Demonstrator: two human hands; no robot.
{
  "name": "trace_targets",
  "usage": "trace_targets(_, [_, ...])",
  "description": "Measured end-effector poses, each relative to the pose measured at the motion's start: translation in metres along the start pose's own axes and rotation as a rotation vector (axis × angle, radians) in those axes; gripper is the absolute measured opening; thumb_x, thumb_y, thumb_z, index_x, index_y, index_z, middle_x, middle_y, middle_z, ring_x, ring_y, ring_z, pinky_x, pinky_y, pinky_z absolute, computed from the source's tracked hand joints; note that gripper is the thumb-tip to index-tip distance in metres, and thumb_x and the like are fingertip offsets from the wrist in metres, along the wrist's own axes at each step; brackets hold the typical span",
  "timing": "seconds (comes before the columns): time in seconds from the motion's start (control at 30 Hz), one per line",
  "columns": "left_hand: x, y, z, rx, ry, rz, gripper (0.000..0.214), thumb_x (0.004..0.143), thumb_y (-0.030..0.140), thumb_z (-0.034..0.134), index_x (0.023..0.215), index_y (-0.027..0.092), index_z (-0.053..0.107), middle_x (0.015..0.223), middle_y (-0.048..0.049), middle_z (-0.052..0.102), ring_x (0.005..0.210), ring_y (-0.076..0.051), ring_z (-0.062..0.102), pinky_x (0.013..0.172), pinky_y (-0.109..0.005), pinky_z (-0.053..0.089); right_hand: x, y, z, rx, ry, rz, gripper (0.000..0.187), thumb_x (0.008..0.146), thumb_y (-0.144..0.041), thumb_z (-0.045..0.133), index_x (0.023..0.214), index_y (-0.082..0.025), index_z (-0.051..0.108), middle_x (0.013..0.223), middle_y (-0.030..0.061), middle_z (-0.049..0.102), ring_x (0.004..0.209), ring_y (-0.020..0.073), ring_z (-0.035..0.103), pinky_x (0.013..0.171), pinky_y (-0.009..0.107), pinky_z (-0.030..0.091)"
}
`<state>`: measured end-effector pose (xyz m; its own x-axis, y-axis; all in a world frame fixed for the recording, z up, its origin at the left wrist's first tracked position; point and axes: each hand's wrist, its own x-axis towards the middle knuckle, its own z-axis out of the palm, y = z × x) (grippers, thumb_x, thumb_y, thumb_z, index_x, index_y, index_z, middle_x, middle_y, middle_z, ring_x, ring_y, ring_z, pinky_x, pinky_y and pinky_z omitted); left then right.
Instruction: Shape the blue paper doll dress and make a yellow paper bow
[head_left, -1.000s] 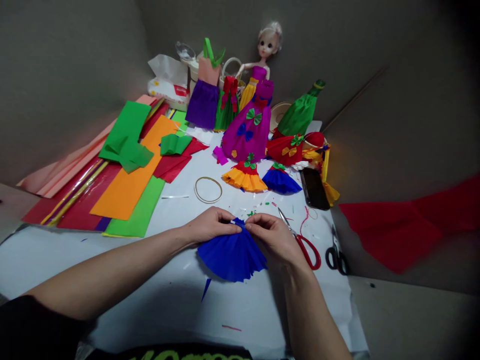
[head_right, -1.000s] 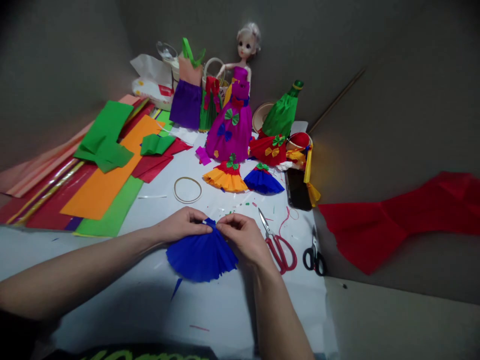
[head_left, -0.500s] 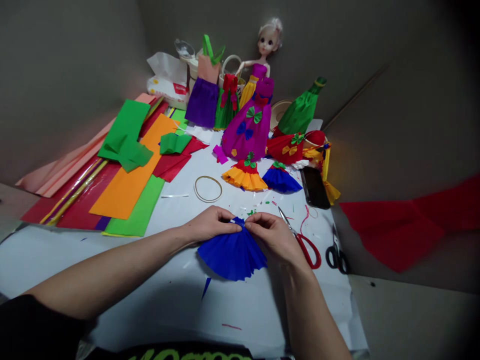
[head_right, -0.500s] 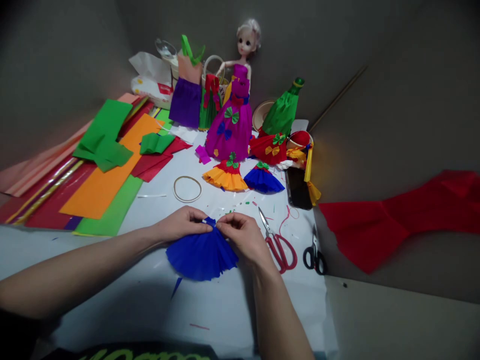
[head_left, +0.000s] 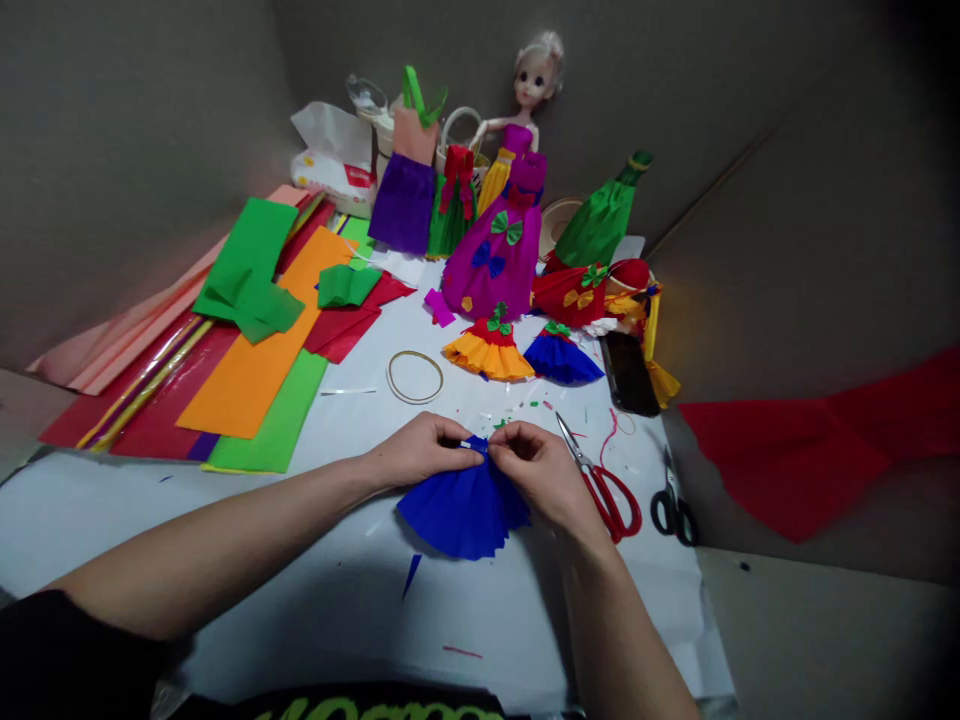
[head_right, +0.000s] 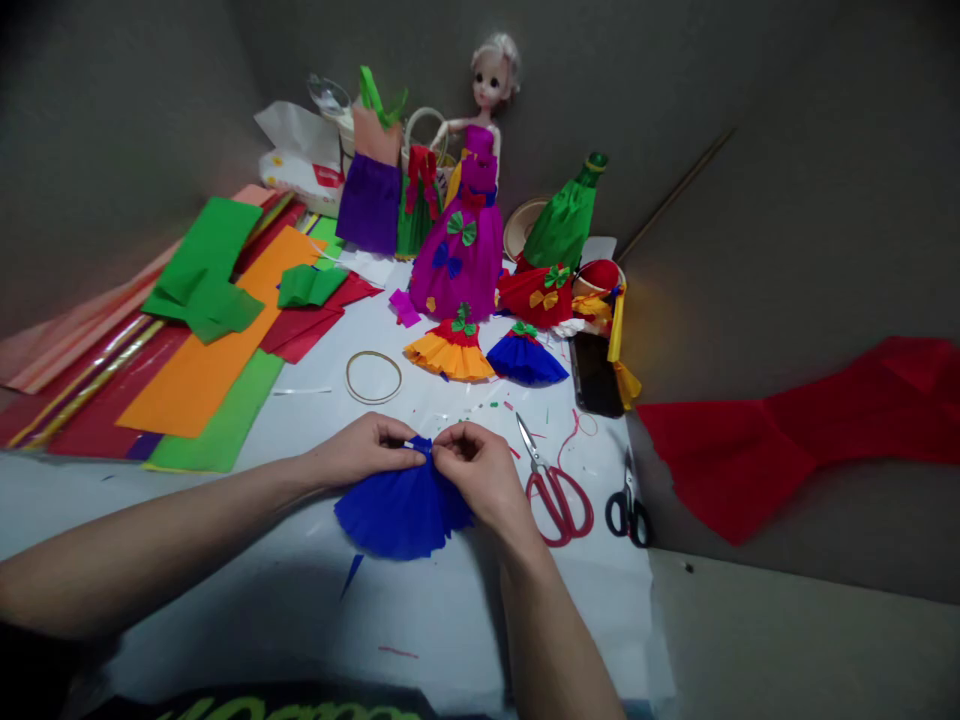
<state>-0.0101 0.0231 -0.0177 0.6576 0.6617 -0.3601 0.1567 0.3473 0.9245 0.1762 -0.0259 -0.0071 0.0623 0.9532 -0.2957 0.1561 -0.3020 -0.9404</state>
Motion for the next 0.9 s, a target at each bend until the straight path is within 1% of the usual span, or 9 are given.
trace_targets(0.13, [0.000, 0.001, 0.001, -0.002, 0.003, 0.002, 0.024, 0.075, 0.036, 0.074, 0.075, 0.012, 0.071, 0.065, 0.0002, 0.065, 0.059, -0.012, 0.055, 0.059, -0.024, 0.041, 0.000, 0.004, 0.002, 0.010, 0.015, -0.007, 0.015, 0.066, -0.029, 0.071, 0.076, -0.019, 0.067, 0.065, -0.0027, 0.059, 0.060, 0.0123, 0.051, 0.058, 0.025, 0.040])
trace_targets(0.3, [0.000, 0.000, 0.001, -0.021, 0.011, -0.001, 0.021, 0.075, 0.033, 0.074, 0.078, 0.013, 0.073, 0.068, -0.0005, 0.068, 0.061, -0.012, 0.057, 0.060, -0.024, 0.042, -0.001, 0.002, 0.006, 0.012, 0.046, -0.021, 0.018, 0.065, -0.031, 0.072, 0.077, -0.019, 0.067, 0.064, -0.0025, 0.059, 0.061, 0.0134, 0.051, 0.057, 0.026, 0.041])
trace_targets(0.47, [0.000, 0.000, 0.001, -0.063, 0.019, 0.011, 0.020, 0.075, 0.033, 0.076, 0.076, 0.013, 0.073, 0.067, 0.0001, 0.068, 0.060, -0.012, 0.058, 0.059, -0.023, 0.042, -0.003, 0.000, 0.000, -0.001, 0.067, -0.018, 0.021, 0.067, -0.032, 0.074, 0.081, -0.019, 0.066, 0.068, -0.0021, 0.059, 0.064, 0.0136, 0.051, 0.061, 0.026, 0.041])
trace_targets(0.57, [-0.001, 0.001, 0.002, -0.128, 0.025, 0.003, 0.019, 0.074, 0.032, 0.078, 0.078, 0.014, 0.074, 0.069, -0.0005, 0.070, 0.062, -0.012, 0.059, 0.060, -0.023, 0.044, -0.005, -0.002, -0.005, -0.020, 0.034, -0.011, 0.022, 0.070, -0.034, 0.073, 0.084, -0.019, 0.065, 0.072, -0.0015, 0.060, 0.066, 0.0135, 0.052, 0.062, 0.026, 0.041])
trace_targets(0.7, [0.000, -0.001, 0.001, -0.216, -0.003, -0.012, 0.023, 0.074, 0.034, 0.080, 0.086, 0.014, 0.077, 0.078, -0.0035, 0.074, 0.066, -0.014, 0.063, 0.066, -0.026, 0.048, -0.007, -0.004, -0.008, 0.013, -0.039, -0.001, 0.024, 0.069, -0.035, 0.074, 0.084, -0.020, 0.062, 0.075, -0.0006, 0.062, 0.071, 0.0145, 0.055, 0.067, 0.027, 0.043])
trace_targets(0.77, [0.001, -0.003, 0.000, -0.235, -0.008, -0.007, 0.024, 0.073, 0.033, 0.080, 0.087, 0.014, 0.077, 0.081, -0.0047, 0.074, 0.069, -0.015, 0.064, 0.069, -0.027, 0.049, -0.007, -0.004, -0.008, 0.036, -0.052, 0.007, 0.026, 0.067, -0.034, 0.076, 0.082, -0.020, 0.061, 0.072, -0.0016, 0.061, 0.068, 0.0138, 0.054, 0.065, 0.026, 0.043])
trace_targets(0.83, [0.003, -0.004, -0.002, -0.243, 0.007, 0.006, 0.029, 0.072, 0.031, 0.082, 0.096, 0.015, 0.076, 0.083, -0.0041, 0.074, 0.073, -0.015, 0.065, 0.071, -0.027, 0.048, -0.006, -0.003, -0.008, 0.051, -0.053, 0.013, 0.026, 0.066, -0.034, 0.077, 0.080, -0.020, 0.060, 0.068, -0.0033, 0.059, 0.064, 0.0126, 0.052, 0.061, 0.025, 0.040])
trace_targets(0.9, [0.004, -0.003, -0.004, -0.245, 0.024, 0.025, 0.043, 0.070, 0.030, 0.084, 0.110, 0.017, 0.073, 0.084, -0.0024, 0.072, 0.076, -0.015, 0.065, 0.072, -0.027, 0.047, -0.004, 0.000, -0.009, 0.058, -0.043, 0.015, 0.027, 0.066, -0.035, 0.077, 0.080, -0.020, 0.059, 0.065, -0.0044, 0.057, 0.060, 0.0117, 0.050, 0.058, 0.025, 0.037])
